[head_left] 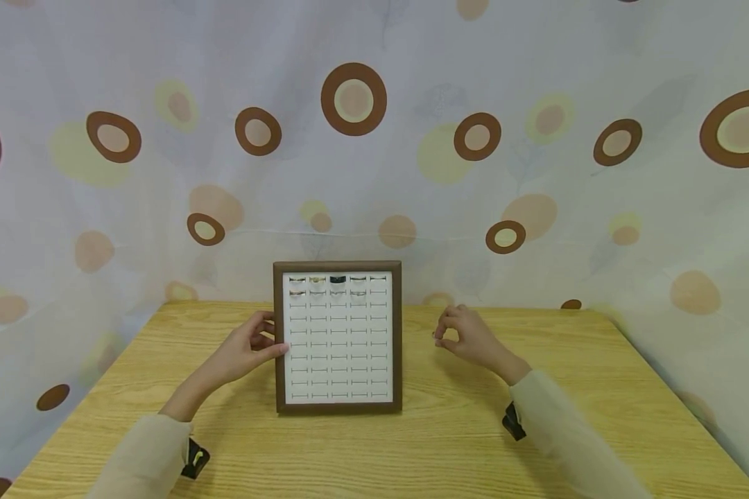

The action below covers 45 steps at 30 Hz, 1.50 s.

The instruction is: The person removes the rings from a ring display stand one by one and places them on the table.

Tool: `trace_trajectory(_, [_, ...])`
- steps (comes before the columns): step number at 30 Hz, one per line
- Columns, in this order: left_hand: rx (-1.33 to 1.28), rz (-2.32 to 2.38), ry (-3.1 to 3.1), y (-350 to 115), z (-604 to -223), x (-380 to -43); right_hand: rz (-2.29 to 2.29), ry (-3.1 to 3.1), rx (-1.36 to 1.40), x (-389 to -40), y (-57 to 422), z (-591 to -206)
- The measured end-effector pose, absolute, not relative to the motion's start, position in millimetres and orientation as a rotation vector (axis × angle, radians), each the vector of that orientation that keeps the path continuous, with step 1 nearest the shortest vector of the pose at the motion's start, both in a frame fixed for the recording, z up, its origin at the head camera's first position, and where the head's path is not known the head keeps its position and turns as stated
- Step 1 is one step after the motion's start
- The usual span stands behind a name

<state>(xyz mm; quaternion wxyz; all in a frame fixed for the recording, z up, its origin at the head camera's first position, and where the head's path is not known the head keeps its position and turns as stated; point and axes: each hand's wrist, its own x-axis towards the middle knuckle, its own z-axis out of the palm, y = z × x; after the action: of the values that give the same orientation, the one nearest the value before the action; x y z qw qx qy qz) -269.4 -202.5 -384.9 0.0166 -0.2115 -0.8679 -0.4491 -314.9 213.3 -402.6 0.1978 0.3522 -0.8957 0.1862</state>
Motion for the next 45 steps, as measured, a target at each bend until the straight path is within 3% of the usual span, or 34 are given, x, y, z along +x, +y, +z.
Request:
trace_trajectory(21, [-0.675,-1.388,-2.69,-203,-385,-269,0.488,-2.771,1.024,-313,221,-431])
trace_trajectory(45, [-0.663,-1.365,-2.695,-204,-385,-270,0.602,-2.791,1.064,-313,224,-423])
